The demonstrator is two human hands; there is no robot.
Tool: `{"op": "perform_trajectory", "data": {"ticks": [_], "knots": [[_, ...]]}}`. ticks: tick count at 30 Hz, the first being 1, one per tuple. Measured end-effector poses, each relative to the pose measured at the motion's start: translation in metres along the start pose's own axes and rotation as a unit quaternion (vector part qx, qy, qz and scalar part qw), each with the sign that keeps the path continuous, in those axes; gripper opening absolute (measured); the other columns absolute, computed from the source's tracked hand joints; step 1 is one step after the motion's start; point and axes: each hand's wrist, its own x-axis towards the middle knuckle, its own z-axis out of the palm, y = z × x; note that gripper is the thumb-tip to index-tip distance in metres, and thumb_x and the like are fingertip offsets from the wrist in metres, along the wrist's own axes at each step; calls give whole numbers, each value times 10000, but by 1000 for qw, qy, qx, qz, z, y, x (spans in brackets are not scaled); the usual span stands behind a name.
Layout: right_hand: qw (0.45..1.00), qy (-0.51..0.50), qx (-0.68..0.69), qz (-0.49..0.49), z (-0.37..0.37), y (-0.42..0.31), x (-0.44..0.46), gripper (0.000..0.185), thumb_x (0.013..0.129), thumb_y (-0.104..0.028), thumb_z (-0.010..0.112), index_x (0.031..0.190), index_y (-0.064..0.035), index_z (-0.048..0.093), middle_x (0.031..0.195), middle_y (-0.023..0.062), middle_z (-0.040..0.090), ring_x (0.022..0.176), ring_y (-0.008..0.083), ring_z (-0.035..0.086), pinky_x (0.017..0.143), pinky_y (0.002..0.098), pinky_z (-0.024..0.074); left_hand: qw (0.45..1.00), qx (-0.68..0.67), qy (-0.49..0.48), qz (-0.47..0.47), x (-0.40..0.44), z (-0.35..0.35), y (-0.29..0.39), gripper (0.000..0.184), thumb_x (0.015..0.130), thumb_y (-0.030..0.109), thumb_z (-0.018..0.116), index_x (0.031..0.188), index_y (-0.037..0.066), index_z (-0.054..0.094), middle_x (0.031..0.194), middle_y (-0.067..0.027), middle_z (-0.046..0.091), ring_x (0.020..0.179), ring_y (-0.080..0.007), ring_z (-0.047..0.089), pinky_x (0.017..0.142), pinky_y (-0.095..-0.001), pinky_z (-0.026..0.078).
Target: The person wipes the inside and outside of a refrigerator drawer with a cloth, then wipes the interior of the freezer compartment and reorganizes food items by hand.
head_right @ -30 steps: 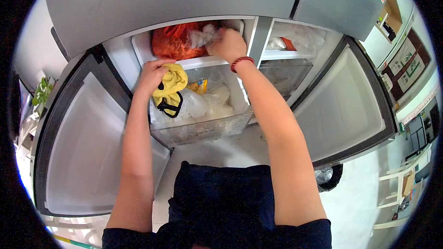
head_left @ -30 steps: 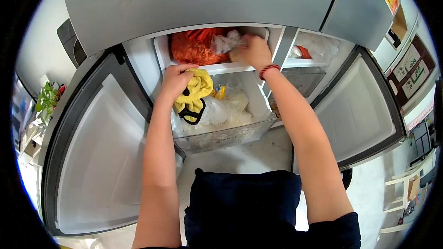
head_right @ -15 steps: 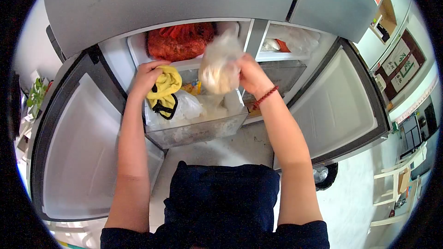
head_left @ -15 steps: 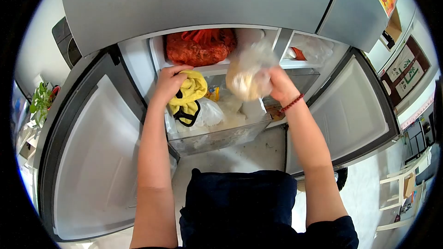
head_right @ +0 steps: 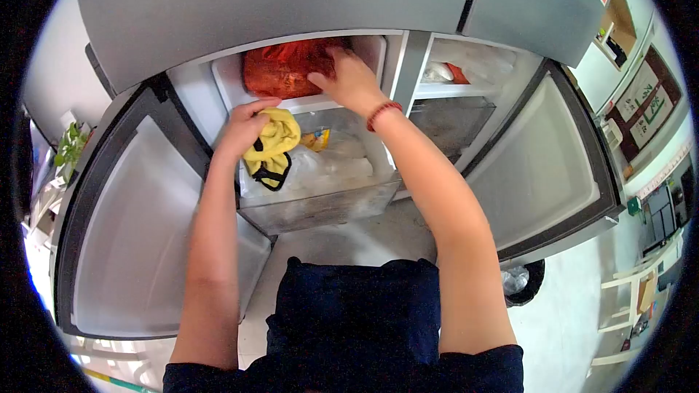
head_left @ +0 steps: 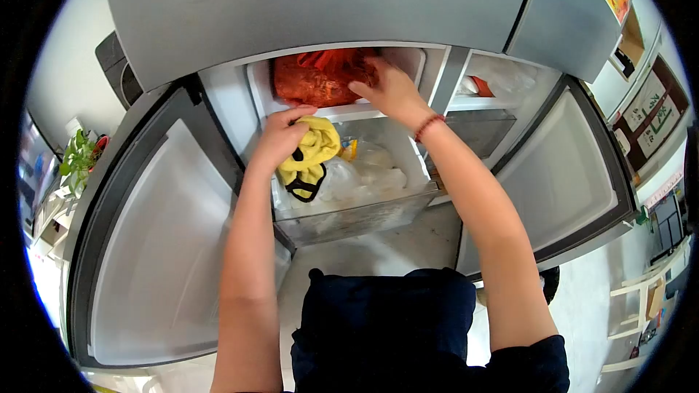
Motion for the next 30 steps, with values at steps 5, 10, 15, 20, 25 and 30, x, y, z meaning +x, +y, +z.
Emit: {"op": "perform_trajectory", "data": {"ticks": [5,10,15,20,25,30], "knots": [[994,-65,58,68,40,-6,70,834,699,-588,718,1303,-50,514,1341,207,504,1236,335,487,1046,382,386,994,103,-1,-21,-9,4,21,458,790,118,556,1238,35,599,1337,-122,555,1217,-261,534,993,-280,402],[988,-55,-18,146,69,-15,84,498,804,-382,625,1221,-111,592,1216,163,617,1159,348,558,949,419,465,993,116,33,9,-8,7,4,441,778,138,546,1205,62,628,1318,-61,578,1036,-262,623,893,-309,466],[978,131,144,79,56,13,92,306,888,-201,505,1126,-36,604,1033,150,651,979,336,597,868,428,472,997,65,44,0,-6,7,2,398,789,73,535,1169,30,645,1281,-119,599,1135,-260,581,969,-299,423],[720,136,643,225,44,23,87,272,905,-247,557,1126,-91,583,999,59,637,916,236,587,816,384,475,998,41,55,6,-7,8,1,385,794,41,531,1159,16,648,1282,-152,593,1188,-260,563,1001,-294,409],[643,212,698,233,46,60,102,195,875,-242,618,1047,-154,591,934,28,631,793,186,578,725,354,488,992,72,99,27,-7,14,-11,386,785,122,531,1143,94,673,1260,-71,615,1070,-252,620,917,-319,466],[671,228,653,267,20,26,90,150,930,-214,550,1037,-126,609,1008,36,638,940,190,559,863,335,461,993,81,81,-33,-15,9,9,368,795,164,558,1140,109,675,1221,-117,629,1012,-295,637,870,-333,485]]}}
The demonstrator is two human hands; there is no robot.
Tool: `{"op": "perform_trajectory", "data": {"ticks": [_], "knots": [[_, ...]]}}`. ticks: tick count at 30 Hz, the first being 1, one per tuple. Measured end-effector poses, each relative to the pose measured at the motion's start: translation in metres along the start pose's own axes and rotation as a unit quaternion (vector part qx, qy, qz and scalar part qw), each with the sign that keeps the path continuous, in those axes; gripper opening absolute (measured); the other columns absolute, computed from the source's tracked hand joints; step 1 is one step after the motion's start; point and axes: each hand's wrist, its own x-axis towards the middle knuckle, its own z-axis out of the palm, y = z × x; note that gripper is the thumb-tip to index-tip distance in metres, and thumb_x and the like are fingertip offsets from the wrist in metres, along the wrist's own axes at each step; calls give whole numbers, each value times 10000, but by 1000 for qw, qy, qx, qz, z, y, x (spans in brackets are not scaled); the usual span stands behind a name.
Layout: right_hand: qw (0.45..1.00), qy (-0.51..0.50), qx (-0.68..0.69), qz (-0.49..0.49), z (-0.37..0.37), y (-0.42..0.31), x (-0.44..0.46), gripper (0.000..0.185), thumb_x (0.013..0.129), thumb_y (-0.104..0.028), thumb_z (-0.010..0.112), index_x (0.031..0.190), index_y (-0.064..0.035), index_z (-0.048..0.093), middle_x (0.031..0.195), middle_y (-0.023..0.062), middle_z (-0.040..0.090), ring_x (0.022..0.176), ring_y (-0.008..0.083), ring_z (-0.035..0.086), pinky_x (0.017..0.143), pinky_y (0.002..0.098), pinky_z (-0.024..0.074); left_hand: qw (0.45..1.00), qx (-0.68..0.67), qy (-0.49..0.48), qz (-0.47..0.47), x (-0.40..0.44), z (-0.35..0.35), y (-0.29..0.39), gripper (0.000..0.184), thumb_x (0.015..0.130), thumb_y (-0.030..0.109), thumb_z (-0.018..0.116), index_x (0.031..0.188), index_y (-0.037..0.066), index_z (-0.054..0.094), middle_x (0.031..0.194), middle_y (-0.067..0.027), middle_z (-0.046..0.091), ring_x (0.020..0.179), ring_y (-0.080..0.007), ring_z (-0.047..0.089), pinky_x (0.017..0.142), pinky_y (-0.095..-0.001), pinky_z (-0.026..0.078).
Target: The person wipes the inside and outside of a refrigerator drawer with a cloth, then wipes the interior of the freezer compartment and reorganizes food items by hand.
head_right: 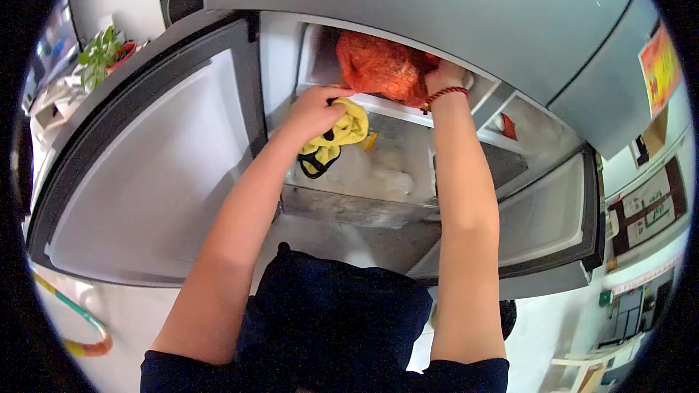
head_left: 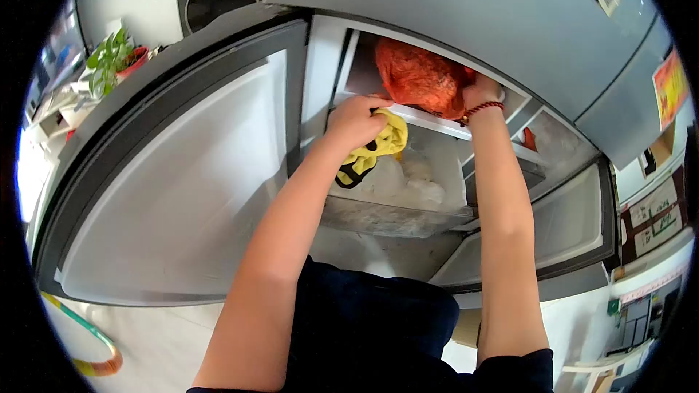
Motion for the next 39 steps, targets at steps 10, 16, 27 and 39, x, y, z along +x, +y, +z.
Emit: {"op": "perform_trajectory", "data": {"ticks": [10,16,27,39], "knots": [[975,23,-216,-45,0,-9,-12,443,872,-173,654,1284,-86,514,1287,72,530,1141,214,520,1018,370,407,998,47,19,-25,1,-1,-4,394,770,263,616,1142,151,678,1015,-169,686,929,-312,658,837,-377,495],[907,-165,-370,-117,6,-11,-65,451,869,-152,668,1276,-25,522,1252,89,569,1144,218,525,979,340,416,998,39,14,-47,-7,-6,8,432,764,276,605,1170,137,656,1024,-174,680,922,-313,656,839,-368,493],[506,-256,-686,-456,-20,9,-92,725,766,-550,665,1383,-228,463,1217,126,576,1154,345,517,926,518,418,997,65,15,37,4,2,-3,452,768,251,571,1198,125,635,1211,-127,616,1079,-320,594,916,-387,466],[680,-256,-543,-422,-11,18,-88,508,870,-401,597,1222,-35,577,1186,227,590,1114,394,548,961,421,440,997,-66,-5,43,12,-1,-20,374,823,72,549,1181,47,650,1195,-141,639,1051,-199,617,908,-285,467]]}}
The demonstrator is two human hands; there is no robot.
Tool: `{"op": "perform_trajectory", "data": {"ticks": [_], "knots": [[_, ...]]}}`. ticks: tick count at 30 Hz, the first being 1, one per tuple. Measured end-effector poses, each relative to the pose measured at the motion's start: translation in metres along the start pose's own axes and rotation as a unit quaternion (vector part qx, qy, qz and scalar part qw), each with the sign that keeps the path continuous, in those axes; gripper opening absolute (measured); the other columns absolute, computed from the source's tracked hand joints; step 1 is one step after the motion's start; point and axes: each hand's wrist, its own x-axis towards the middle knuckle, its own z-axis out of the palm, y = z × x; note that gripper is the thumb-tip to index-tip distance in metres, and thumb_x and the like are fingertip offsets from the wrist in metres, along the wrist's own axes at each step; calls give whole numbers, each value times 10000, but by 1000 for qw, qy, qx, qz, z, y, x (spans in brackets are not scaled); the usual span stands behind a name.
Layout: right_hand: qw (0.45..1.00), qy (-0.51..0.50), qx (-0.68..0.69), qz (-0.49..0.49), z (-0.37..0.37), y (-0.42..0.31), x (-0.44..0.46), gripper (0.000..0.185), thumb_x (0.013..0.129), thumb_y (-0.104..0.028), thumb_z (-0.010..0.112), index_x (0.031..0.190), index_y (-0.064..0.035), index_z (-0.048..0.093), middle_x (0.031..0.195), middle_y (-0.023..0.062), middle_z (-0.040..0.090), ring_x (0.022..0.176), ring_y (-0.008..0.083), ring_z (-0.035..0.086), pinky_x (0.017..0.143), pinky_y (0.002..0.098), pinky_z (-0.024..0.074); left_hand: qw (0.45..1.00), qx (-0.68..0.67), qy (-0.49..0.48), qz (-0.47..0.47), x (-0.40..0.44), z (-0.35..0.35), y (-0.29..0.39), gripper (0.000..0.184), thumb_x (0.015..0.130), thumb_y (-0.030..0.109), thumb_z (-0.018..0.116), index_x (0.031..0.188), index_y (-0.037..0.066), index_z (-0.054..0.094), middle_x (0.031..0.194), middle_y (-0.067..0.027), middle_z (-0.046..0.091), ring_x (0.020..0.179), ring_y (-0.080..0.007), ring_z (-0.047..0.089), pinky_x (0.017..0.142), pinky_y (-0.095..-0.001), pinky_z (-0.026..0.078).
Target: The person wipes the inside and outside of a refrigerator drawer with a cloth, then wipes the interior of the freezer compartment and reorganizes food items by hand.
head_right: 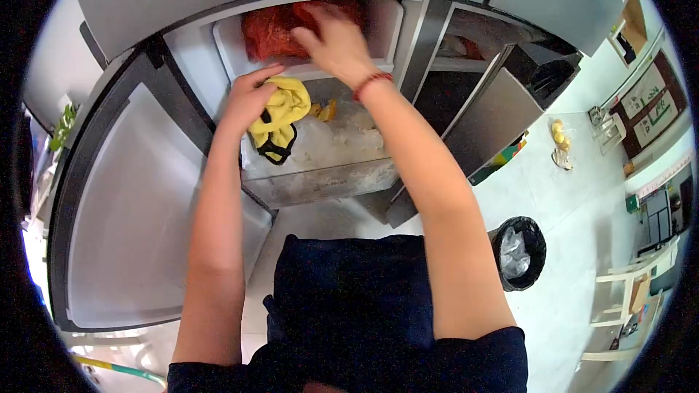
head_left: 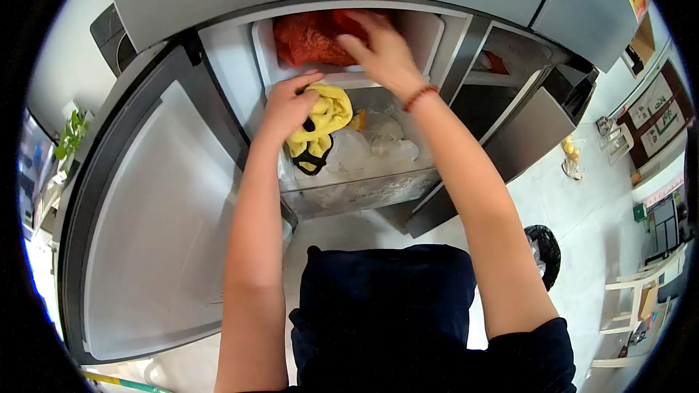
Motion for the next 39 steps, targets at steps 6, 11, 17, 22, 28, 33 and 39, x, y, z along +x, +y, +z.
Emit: {"op": "perform_trajectory", "data": {"ticks": [6,11,17,22,28,33,39], "knots": [[981,-129,128,74,-70,-37,-62,611,891,-394,610,1367,-46,453,1327,233,500,1268,361,451,1059,381,363,932,-304,193,38,-11,-5,57,312,918,125,546,1206,18,597,1129,-96,640,991,-158,613,874,-297,491],[853,39,465,233,-37,-53,-56,622,823,-121,723,1368,-52,431,1301,126,504,1182,211,496,972,313,414,917,-377,-115,57,-10,43,94,664,937,421,573,1437,50,342,1324,-89,503,1208,-196,476,1005,-309,384],[965,-9,-261,-3,-61,-12,-66,489,650,39,649,1114,-113,628,1134,125,564,1065,321,511,918,431,448,981,16,162,107,-8,-14,29,389,937,298,569,1211,25,605,1148,-122,639,1056,-189,576,912,-309,440],[976,-103,-193,20,-19,-26,-69,408,668,-54,661,1073,-39,621,1053,119,607,1036,347,527,901,442,436,978,6,201,50,-31,-14,8,294,963,203,526,1152,5,633,1103,-102,654,1044,-153,571,921,-283,428],[983,-80,-125,-104,55,-76,-54,330,704,-124,653,1029,-67,648,1027,112,623,1024,295,543,871,438,435,963,11,250,98,-26,3,2,339,962,114,452,1259,-22,541,1232,-166,589,1128,-225,563,988,-323,408],[979,-174,-92,-46,29,-69,-42,300,722,-148,642,1014,-86,660,1015,77,631,1042,278,549,894,429,449,976,46,192,88,-26,-1,0,416,917,71,493,1322,-23,478,1314,-191,539,1208,-286,531,1014,-354,400],[957,-139,-254,25,-48,-15,-63,242,694,-140,644,929,-87,669,924,105,661,941,292,602,781,409,518,945,250,123,170,-5,11,62,479,873,201,598,1315,40,508,1337,-164,527,1219,-339,509,1014,-410,399]]}}
